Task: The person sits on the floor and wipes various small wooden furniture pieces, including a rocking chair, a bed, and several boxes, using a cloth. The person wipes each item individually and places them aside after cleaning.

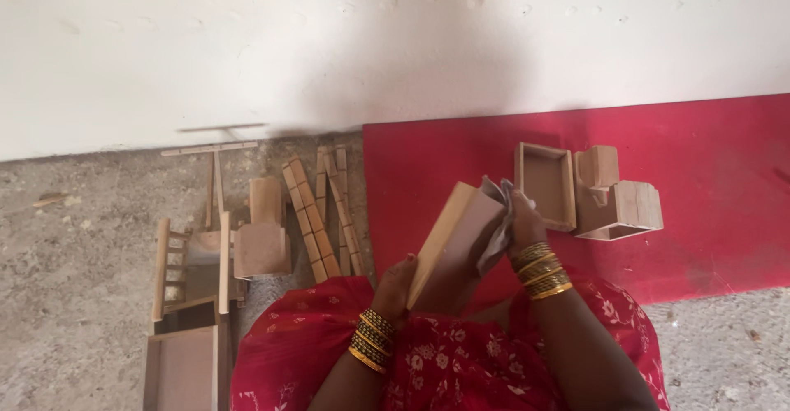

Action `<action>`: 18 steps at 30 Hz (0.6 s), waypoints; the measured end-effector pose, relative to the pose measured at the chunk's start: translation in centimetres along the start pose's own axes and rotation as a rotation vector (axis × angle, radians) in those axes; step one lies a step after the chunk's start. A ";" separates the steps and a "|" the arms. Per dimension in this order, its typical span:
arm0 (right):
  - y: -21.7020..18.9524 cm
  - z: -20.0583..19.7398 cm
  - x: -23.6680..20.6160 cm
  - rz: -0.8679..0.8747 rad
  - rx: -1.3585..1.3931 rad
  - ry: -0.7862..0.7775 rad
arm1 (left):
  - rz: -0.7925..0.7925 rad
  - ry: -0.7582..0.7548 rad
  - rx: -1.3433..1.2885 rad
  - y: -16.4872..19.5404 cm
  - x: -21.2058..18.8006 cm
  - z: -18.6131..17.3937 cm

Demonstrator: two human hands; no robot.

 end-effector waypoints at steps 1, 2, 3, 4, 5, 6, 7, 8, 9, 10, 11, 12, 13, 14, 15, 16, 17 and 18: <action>0.4 -0.4 -0.6 0.017 0.128 -0.007 | 0.051 0.007 0.101 0.5 0.2 0.0; 0.8 -0.6 -1.2 0.034 0.284 -0.014 | 0.102 0.013 0.201 1.0 0.3 0.1; 1.4 -0.7 -2.1 0.054 0.451 -0.016 | 0.082 0.148 0.208 1.0 0.2 -0.9; 1.9 -0.7 -2.9 0.072 0.602 -0.017 | 0.059 0.284 0.215 1.0 -0.1 -1.6; 2.4 -0.5 -3.9 0.083 0.744 -0.026 | 0.035 0.422 0.221 1.2 -0.7 -2.3; 2.7 -0.3 -4.7 0.082 0.860 -0.045 | -0.077 0.428 0.067 0.2 -0.9 -2.0; 3.0 -0.4 -5.4 0.079 0.956 -0.064 | -0.191 0.435 -0.088 -0.7 -1.3 -1.5; 3.2 -0.6 -5.9 0.070 1.031 -0.087 | -0.307 0.443 -0.245 -1.6 -1.9 -0.8; 3.1 -1.2 -6.1 0.040 1.073 -0.113 | -0.342 0.381 -0.204 -1.2 -2.0 0.0; 3.1 -2.0 -6.3 0.010 1.111 -0.132 | -0.374 0.315 -0.163 -0.8 -2.0 0.8; 2.7 -3.2 -5.9 -0.049 1.107 -0.147 | -0.402 0.248 -0.123 -0.5 -1.9 1.7; 2.7 -5.0 -5.6 -0.082 1.010 -0.086 | -0.345 0.222 -0.106 0.4 -1.6 2.0; 2.6 -6.9 -5.3 -0.115 0.884 -0.018 | -0.291 0.197 -0.089 1.2 -1.3 2.4; 2.8 -9.4 -5.3 -0.103 0.683 0.139 | -0.235 0.169 -0.070 2.0 -1.0 2.7; 3.2 -10.3 -5.3 -0.034 0.670 0.173 | -0.185 0.158 -0.003 2.8 -0.7 2.7; 3.3 -11.1 -5.3 0.034 0.655 0.205 | -0.133 0.146 0.062 3.7 -0.5 2.8; 3.2 -11.5 -5.5 0.104 0.639 0.235 | -0.082 0.136 0.126 4.4 -0.5 2.9; 0.5 -11.1 -5.5 -0.012 0.309 0.148 | -0.080 0.114 0.197 4.7 -0.4 3.2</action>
Point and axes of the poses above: each hand's wrist, its own x-axis towards the middle knuckle, its own z-axis out of the palm, y = z × x, the point moved 10 cm from there along x, towards the middle knuckle, and after that the axes turned 6 degrees about -y, right-handed, at the moved point
